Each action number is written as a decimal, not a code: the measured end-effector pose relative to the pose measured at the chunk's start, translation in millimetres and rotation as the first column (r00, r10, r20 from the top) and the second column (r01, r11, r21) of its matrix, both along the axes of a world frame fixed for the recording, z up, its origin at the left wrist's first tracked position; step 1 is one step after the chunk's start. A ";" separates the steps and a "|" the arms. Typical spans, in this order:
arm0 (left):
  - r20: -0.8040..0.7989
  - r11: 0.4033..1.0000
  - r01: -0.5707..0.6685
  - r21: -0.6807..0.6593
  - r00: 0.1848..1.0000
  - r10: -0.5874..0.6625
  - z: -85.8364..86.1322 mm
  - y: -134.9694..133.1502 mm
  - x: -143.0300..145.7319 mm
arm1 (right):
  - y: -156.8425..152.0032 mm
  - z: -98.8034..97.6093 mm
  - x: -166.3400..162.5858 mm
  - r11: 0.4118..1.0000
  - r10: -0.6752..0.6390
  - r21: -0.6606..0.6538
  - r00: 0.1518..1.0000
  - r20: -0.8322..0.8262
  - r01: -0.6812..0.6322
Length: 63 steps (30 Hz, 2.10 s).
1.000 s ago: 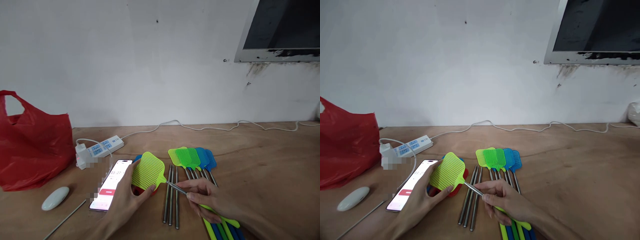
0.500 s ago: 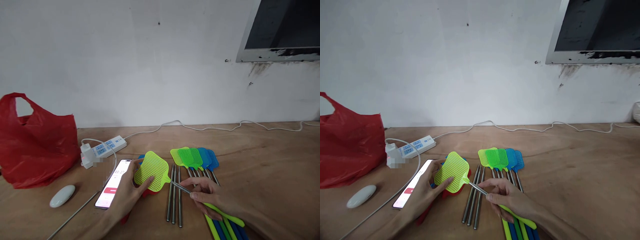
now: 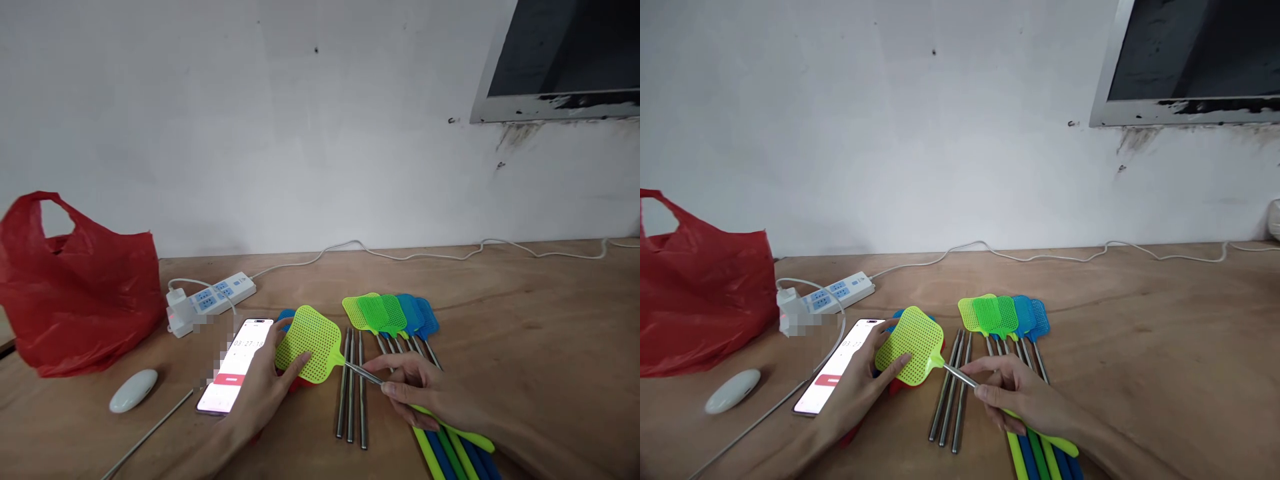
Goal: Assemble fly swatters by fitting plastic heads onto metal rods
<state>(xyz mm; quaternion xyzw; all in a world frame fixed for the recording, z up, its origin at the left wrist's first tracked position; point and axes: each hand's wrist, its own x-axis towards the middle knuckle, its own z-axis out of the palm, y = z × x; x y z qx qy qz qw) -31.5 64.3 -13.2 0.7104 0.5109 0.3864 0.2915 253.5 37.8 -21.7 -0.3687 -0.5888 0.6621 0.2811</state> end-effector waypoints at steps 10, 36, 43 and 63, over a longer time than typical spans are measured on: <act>-0.172 0.997 -0.047 0.060 0.984 0.056 -3.1 -3.9 0.8 | -0.8 2.0 -0.9 1.000 -0.005 -0.013 1.000 0.005 0.005; -0.600 0.955 0.125 0.269 0.798 0.064 9.5 -7.0 2.8 | 13.6 -6.5 -0.3 0.700 -0.621 0.472 0.783 0.031 0.536; -0.707 0.956 0.145 0.254 0.703 0.082 9.6 -6.1 0.7 | 17.9 -10.5 11.8 0.549 -0.686 0.775 0.699 0.202 0.315; -0.901 0.989 0.087 0.123 0.428 0.074 10.1 -3.2 -4.4 | 14.1 -6.1 10.9 0.528 -0.705 0.849 0.563 0.431 0.010</act>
